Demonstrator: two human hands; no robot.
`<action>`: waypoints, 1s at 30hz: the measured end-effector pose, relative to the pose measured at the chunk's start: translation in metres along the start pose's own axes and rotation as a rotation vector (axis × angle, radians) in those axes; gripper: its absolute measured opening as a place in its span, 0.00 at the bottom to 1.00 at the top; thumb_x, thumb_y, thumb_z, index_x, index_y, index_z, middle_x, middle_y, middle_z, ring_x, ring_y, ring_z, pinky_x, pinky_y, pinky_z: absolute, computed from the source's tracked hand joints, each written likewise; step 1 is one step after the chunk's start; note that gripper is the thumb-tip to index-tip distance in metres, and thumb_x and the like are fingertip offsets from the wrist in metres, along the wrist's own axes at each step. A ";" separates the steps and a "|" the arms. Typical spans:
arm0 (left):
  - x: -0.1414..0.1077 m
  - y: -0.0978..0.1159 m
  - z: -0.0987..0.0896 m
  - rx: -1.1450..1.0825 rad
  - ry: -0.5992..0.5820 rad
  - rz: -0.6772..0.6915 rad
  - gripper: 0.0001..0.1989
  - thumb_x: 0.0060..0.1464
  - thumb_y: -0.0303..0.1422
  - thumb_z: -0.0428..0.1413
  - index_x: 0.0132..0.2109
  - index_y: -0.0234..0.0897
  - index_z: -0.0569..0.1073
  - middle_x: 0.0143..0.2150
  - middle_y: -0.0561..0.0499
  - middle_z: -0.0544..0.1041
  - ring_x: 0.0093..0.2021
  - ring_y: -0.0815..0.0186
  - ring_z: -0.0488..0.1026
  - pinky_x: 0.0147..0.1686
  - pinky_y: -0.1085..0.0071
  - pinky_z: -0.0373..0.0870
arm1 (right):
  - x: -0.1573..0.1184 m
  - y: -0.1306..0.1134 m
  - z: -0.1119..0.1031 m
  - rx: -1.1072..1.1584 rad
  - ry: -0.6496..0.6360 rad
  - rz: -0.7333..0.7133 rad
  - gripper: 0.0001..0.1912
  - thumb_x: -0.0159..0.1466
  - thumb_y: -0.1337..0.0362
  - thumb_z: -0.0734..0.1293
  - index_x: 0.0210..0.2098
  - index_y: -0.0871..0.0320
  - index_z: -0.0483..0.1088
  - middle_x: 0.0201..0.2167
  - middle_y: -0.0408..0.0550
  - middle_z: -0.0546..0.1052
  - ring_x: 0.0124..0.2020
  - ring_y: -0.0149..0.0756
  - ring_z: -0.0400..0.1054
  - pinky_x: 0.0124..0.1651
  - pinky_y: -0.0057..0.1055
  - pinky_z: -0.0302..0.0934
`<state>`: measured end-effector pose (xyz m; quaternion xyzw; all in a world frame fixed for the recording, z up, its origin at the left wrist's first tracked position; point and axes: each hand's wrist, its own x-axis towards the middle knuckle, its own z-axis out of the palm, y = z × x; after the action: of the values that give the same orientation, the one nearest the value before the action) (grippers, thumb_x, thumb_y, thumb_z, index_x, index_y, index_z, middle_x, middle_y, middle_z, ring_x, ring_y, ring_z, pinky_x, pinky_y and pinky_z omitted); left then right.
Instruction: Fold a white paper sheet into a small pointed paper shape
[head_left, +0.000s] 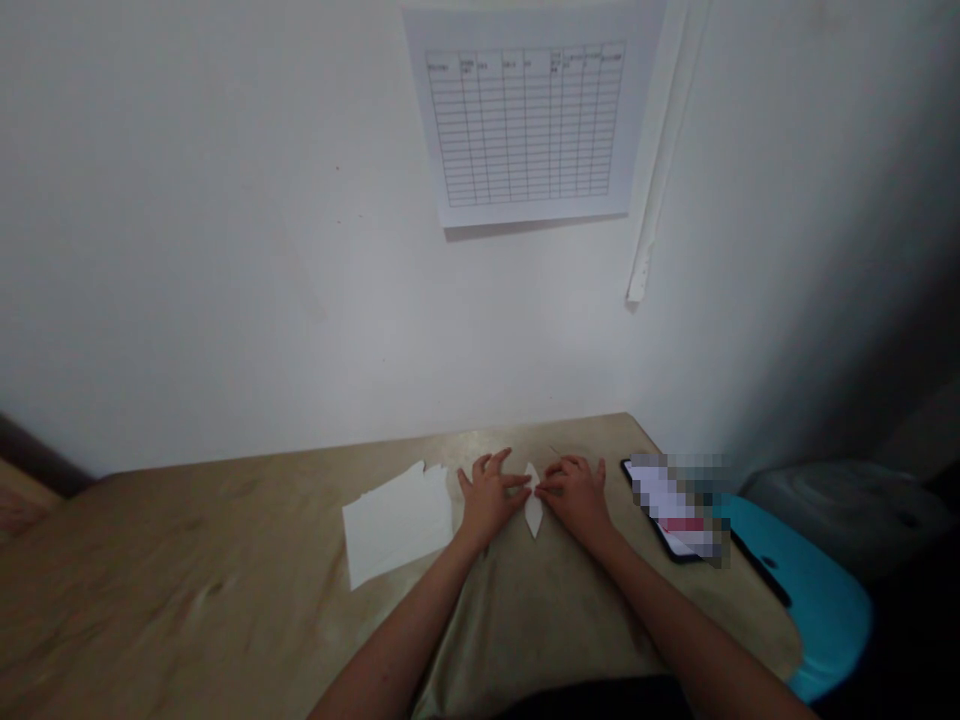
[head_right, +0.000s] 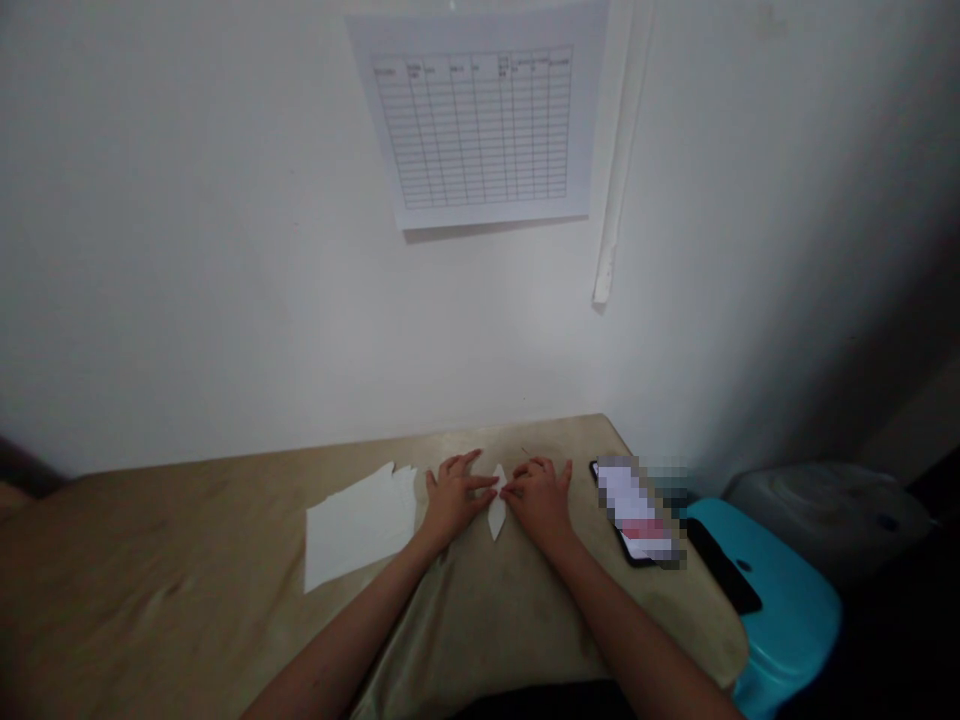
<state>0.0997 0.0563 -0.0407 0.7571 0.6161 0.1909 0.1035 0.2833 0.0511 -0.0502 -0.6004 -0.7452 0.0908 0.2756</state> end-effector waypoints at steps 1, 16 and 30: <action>0.000 0.000 0.000 0.013 -0.005 0.004 0.13 0.56 0.44 0.60 0.49 0.65 0.79 0.71 0.58 0.59 0.70 0.44 0.50 0.63 0.27 0.32 | 0.000 0.000 0.000 -0.003 -0.003 0.013 0.07 0.63 0.56 0.69 0.34 0.43 0.81 0.48 0.45 0.77 0.59 0.50 0.59 0.65 0.71 0.22; 0.005 -0.002 -0.007 0.098 -0.098 0.009 0.22 0.57 0.48 0.58 0.59 0.67 0.71 0.76 0.54 0.47 0.73 0.39 0.42 0.61 0.25 0.29 | 0.001 0.004 0.002 -0.053 -0.054 0.064 0.11 0.63 0.52 0.70 0.46 0.35 0.78 0.57 0.50 0.70 0.63 0.55 0.54 0.63 0.74 0.28; 0.008 -0.007 -0.006 0.129 -0.172 0.031 0.24 0.62 0.51 0.50 0.64 0.68 0.63 0.76 0.52 0.44 0.74 0.41 0.39 0.60 0.25 0.28 | 0.006 -0.002 -0.001 -0.104 -0.176 0.111 0.22 0.65 0.55 0.67 0.57 0.29 0.68 0.68 0.49 0.60 0.71 0.60 0.42 0.62 0.76 0.26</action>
<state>0.0922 0.0649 -0.0373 0.7851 0.6044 0.0866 0.1042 0.2809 0.0559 -0.0470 -0.6439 -0.7359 0.1194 0.1720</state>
